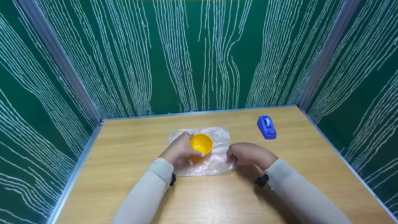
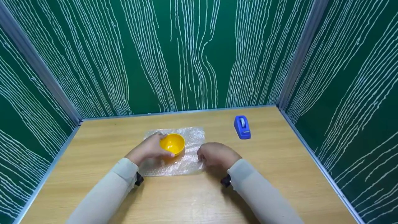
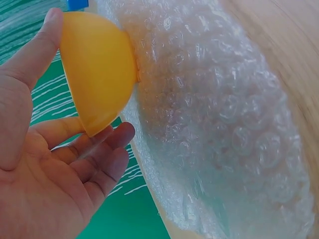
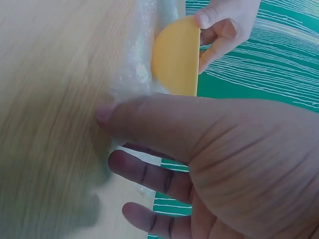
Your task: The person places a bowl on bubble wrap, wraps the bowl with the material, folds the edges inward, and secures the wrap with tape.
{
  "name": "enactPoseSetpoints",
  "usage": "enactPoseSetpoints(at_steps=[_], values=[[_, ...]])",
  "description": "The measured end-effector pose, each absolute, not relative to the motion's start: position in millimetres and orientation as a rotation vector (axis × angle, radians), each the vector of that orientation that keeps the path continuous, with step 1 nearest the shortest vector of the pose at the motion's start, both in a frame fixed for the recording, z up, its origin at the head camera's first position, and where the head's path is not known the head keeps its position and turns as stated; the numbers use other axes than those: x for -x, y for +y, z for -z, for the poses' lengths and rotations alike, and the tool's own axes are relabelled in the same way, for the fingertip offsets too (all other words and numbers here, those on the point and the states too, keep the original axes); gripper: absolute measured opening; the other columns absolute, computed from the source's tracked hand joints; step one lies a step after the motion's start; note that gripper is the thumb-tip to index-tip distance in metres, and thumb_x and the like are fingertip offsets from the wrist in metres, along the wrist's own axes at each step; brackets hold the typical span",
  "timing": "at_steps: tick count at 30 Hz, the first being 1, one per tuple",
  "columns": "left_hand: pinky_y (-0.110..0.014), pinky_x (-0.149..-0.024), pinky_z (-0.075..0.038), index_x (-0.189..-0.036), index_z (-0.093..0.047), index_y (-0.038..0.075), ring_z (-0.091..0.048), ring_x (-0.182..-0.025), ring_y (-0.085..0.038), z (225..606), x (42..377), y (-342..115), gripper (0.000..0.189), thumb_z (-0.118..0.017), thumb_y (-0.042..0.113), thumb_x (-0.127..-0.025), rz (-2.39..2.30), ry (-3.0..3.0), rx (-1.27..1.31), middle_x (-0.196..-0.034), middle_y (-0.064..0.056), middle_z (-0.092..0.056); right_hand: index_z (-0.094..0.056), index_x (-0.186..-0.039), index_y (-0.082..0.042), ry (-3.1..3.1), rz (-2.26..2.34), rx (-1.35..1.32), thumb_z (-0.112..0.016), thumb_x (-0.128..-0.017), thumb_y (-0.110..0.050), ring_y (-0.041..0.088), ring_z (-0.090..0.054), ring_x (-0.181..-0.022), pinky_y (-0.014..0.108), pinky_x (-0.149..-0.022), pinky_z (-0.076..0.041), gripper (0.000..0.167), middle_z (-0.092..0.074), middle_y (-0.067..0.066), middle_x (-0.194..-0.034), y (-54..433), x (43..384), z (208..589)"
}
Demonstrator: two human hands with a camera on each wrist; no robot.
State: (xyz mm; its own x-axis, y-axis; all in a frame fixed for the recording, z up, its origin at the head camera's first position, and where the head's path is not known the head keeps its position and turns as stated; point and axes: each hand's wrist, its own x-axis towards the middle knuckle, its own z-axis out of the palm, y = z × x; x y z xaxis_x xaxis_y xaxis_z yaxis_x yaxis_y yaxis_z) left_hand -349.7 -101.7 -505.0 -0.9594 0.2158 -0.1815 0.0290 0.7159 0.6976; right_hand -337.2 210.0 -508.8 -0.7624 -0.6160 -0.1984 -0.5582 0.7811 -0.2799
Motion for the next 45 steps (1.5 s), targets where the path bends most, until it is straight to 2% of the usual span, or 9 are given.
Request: enactPoseSetpoints(at_steps=[4, 8, 11, 16, 20, 25, 32, 40, 45], values=[[-0.051, -0.119, -0.058, -0.157, -0.057, 0.007, -0.065, -0.118, -0.03, 505.2, 349.9, -102.2, 0.101, -0.108, 0.04, -0.075, -1.069, 2.678, -0.207, -0.134, -0.01, -0.068, -0.09, -0.113, -0.017, 2.743, 0.299, 1.029, -0.082, -0.094, 0.004, 0.019, -0.068, -0.085, 0.046, -0.101, -0.07, 0.029, -0.085, 0.002, -0.107, 210.5, 340.2, 506.2], [-0.051, -0.12, -0.058, -0.158, -0.057, 0.009, -0.065, -0.117, -0.03, 505.4, 348.8, -102.9, 0.101, -0.108, 0.04, -0.076, -1.086, 2.664, -0.177, -0.133, -0.008, -0.069, -0.09, -0.112, -0.018, 2.761, 0.365, 0.983, -0.084, -0.099, -0.002, 0.017, -0.066, -0.081, 0.043, -0.095, -0.07, 0.022, -0.083, -0.002, -0.1, 211.1, 343.1, 501.1], [-0.051, -0.12, -0.058, -0.159, -0.056, 0.011, -0.065, -0.117, -0.03, 505.9, 348.5, -103.3, 0.101, -0.107, 0.039, -0.076, -1.098, 2.657, -0.16, -0.132, -0.007, -0.069, -0.09, -0.117, -0.018, 2.768, 0.401, 0.929, -0.083, -0.102, -0.005, 0.018, -0.068, -0.084, 0.043, -0.098, -0.07, 0.022, -0.084, -0.002, -0.106, 211.0, 344.3, 496.0], [-0.05, -0.118, -0.06, -0.159, -0.056, 0.012, -0.065, -0.117, -0.03, 507.1, 348.9, -104.1, 0.102, -0.108, 0.039, -0.075, -1.114, 2.652, -0.146, -0.132, -0.006, -0.069, -0.089, -0.123, -0.017, 2.806, 0.421, 0.95, -0.082, -0.103, -0.007, 0.022, -0.075, -0.098, 0.049, -0.107, -0.068, 0.023, -0.086, 0.004, -0.121, 209.9, 345.1, 488.8], [-0.05, -0.119, -0.059, -0.157, -0.058, 0.013, -0.065, -0.117, -0.03, 507.6, 349.3, -105.5, 0.1, -0.108, 0.04, -0.075, -1.125, 2.643, -0.14, -0.13, -0.005, -0.069, -0.088, -0.125, -0.015, 2.824, 0.438, 0.981, -0.083, -0.104, -0.01, 0.024, -0.078, -0.102, 0.049, -0.106, -0.068, 0.022, -0.086, 0.005, -0.12, 207.8, 347.2, 483.4], [-0.052, -0.123, -0.057, -0.157, -0.056, 0.012, -0.065, -0.12, -0.03, 507.8, 349.3, -106.7, 0.1, -0.108, 0.039, -0.075, -1.139, 2.634, -0.128, -0.131, -0.005, -0.068, -0.087, -0.127, -0.018, 2.85, 0.459, 0.948, -0.082, -0.105, -0.012, 0.025, -0.08, -0.108, 0.048, -0.106, -0.068, 0.023, -0.085, 0.003, -0.122, 201.5, 350.0, 476.0], [-0.053, -0.123, -0.057, -0.156, -0.056, 0.012, -0.065, -0.12, -0.03, 507.0, 348.8, -104.8, 0.102, -0.108, 0.041, -0.074, -1.104, 2.664, -0.135, -0.131, -0.006, -0.067, -0.088, -0.121, -0.016, 2.911, 0.484, 1.084, -0.082, -0.106, -0.012, 0.024, -0.078, -0.106, 0.045, -0.104, -0.069, 0.017, -0.083, 0.004, -0.116, 190.4, 358.5, 472.3], [-0.052, -0.123, -0.056, -0.155, -0.057, 0.012, -0.064, -0.12, -0.03, 507.2, 347.5, -103.0, 0.1, -0.108, 0.041, -0.074, -1.109, 2.674, -0.134, -0.133, -0.008, -0.067, -0.087, -0.122, -0.014, 2.945, 0.523, 1.087, -0.081, -0.107, -0.017, 0.027, -0.076, -0.109, 0.047, -0.109, -0.067, 0.016, -0.082, 0.004, -0.119, 175.2, 365.8, 469.7], [-0.05, -0.124, -0.056, -0.157, -0.057, 0.014, -0.065, -0.119, -0.028, 508.7, 347.1, -102.9, 0.102, -0.109, 0.041, -0.074, -1.114, 2.666, -0.146, -0.133, -0.005, -0.067, -0.086, -0.124, -0.015, 2.959, 0.551, 1.053, -0.08, -0.108, -0.02, 0.028, -0.076, -0.114, 0.049, -0.113, -0.065, 0.017, -0.081, 0.005, -0.123, 167.1, 369.4, 470.2]])
